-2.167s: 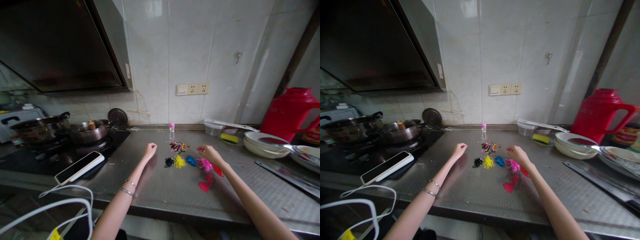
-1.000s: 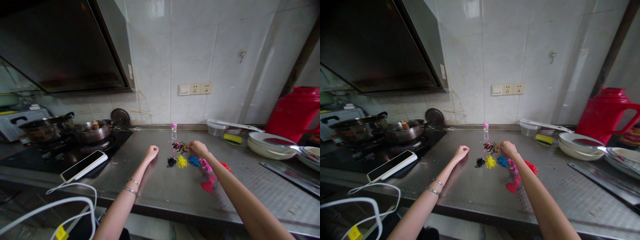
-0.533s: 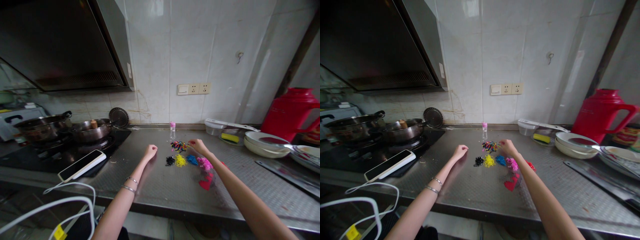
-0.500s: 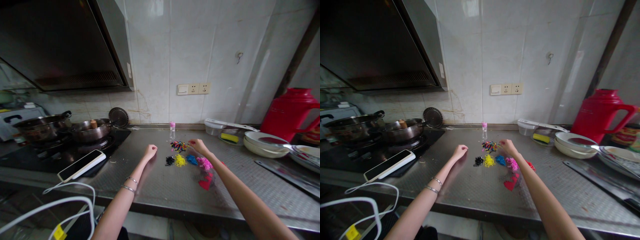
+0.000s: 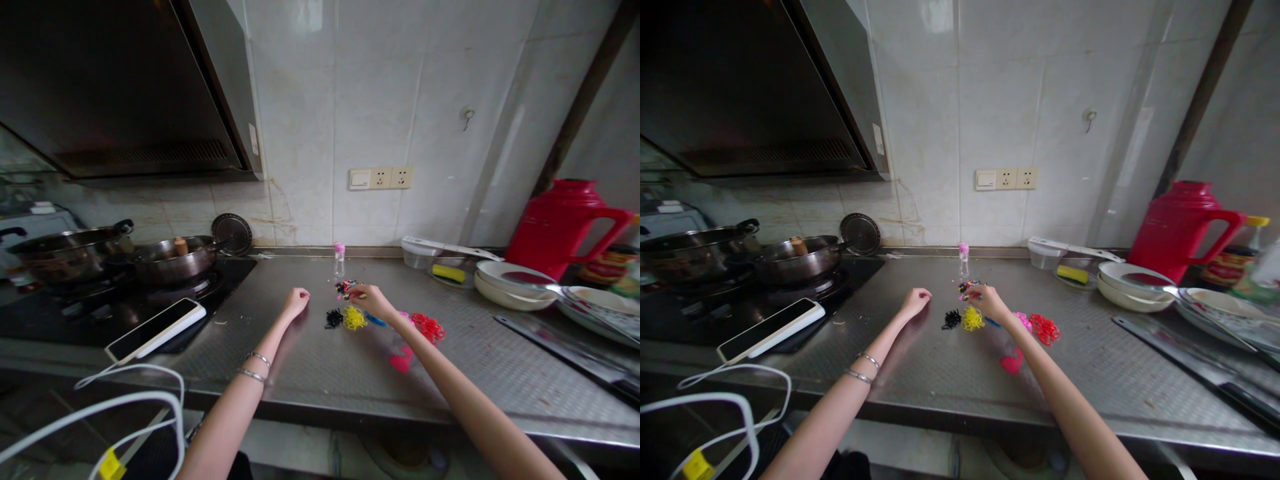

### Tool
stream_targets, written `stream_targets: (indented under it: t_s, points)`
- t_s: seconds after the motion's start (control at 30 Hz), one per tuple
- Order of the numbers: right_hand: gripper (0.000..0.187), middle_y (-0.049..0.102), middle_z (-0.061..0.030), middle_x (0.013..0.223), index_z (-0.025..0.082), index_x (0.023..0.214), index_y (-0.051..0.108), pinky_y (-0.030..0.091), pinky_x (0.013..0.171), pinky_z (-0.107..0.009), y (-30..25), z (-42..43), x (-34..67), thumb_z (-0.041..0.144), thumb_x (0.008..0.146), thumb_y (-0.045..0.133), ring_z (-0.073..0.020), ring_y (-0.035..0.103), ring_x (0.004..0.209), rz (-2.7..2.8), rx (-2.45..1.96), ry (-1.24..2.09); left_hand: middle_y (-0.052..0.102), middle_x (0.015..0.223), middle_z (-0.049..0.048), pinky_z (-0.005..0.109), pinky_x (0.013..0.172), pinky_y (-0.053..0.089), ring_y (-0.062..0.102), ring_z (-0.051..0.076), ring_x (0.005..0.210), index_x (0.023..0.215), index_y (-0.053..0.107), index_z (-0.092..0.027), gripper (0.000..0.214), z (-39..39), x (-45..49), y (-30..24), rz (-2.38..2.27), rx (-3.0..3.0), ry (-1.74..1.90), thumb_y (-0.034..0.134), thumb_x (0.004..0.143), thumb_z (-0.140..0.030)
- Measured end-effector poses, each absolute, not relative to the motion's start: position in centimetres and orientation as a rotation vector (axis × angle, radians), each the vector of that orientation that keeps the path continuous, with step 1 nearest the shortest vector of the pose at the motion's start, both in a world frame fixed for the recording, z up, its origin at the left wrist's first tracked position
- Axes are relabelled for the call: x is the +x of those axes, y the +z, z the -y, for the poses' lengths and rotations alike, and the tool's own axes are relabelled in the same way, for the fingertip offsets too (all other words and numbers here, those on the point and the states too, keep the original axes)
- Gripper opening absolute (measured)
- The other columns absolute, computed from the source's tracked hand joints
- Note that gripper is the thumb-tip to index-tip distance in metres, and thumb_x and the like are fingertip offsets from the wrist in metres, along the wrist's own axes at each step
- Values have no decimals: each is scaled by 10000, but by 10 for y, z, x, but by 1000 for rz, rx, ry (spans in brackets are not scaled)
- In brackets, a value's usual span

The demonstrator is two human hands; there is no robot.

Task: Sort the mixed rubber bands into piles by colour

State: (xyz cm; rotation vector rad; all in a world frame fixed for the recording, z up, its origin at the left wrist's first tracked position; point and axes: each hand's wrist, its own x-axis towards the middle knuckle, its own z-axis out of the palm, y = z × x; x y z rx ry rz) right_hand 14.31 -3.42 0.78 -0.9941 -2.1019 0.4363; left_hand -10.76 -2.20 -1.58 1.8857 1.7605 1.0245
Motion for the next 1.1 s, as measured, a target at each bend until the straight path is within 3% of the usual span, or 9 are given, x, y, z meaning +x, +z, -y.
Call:
stream_targets:
  t_s: [0.27, 0.43, 0.6, 0.73, 0.93, 1.1]
  points:
    - [284, 673, -47, 809, 180, 930, 667, 450, 689, -233, 1, 44, 107, 139, 681, 537, -147, 606, 735, 2351, -888, 362, 668, 758, 67, 241, 703, 432, 594, 145, 727, 749, 674, -120, 213, 21, -109, -19, -1759, 1925, 1017, 466, 703, -119]
    - [261, 677, -55, 817, 168, 924, 672, 454, 698, -243, 4, 45, 115, 179, 706, 527, -146, 605, 730, 2273, -893, 383, 657, 830, 72, 248, 726, 440, 581, 143, 755, 853, 656, -113, 218, 26, -104, -12, -1607, 1985, 999, 528, 682, -155]
    - [234, 680, -48, 795, 171, 883, 675, 454, 678, -251, 2, 41, 133, 267, 739, 518, -150, 603, 704, 2076, -1007, 389, 591, 1033, 86, 271, 830, 421, 544, 169, 918, 1074, 578, -145, 495, 44, -88, 3, -1190, 2167, 756, 653, 627, -345]
    - [229, 680, -46, 785, 171, 865, 676, 452, 695, -263, -5, 41, 143, 263, 727, 517, -161, 606, 710, 2001, -1082, 370, 535, 1071, 87, 317, 867, 403, 507, 205, 970, 1144, 532, -194, 660, 58, -77, 6, -1134, 2314, 592, 704, 548, -418]
    - [250, 682, -41, 766, 172, 876, 675, 454, 676, -257, -5, 44, 150, 251, 713, 502, -164, 611, 712, 1952, -1123, 374, 484, 1090, 71, 318, 935, 348, 456, 205, 1032, 1119, 532, -204, 585, 62, -64, -1, -1069, 2450, 648, 693, 562, -279]
    - [262, 683, -41, 772, 160, 878, 674, 454, 675, -244, -2, 45, 153, 224, 705, 488, -156, 612, 710, 1943, -1104, 375, 548, 998, 59, 289, 895, 361, 480, 185, 971, 975, 589, -179, 362, 60, -59, -6, -1067, 2536, 698, 631, 619, -227]
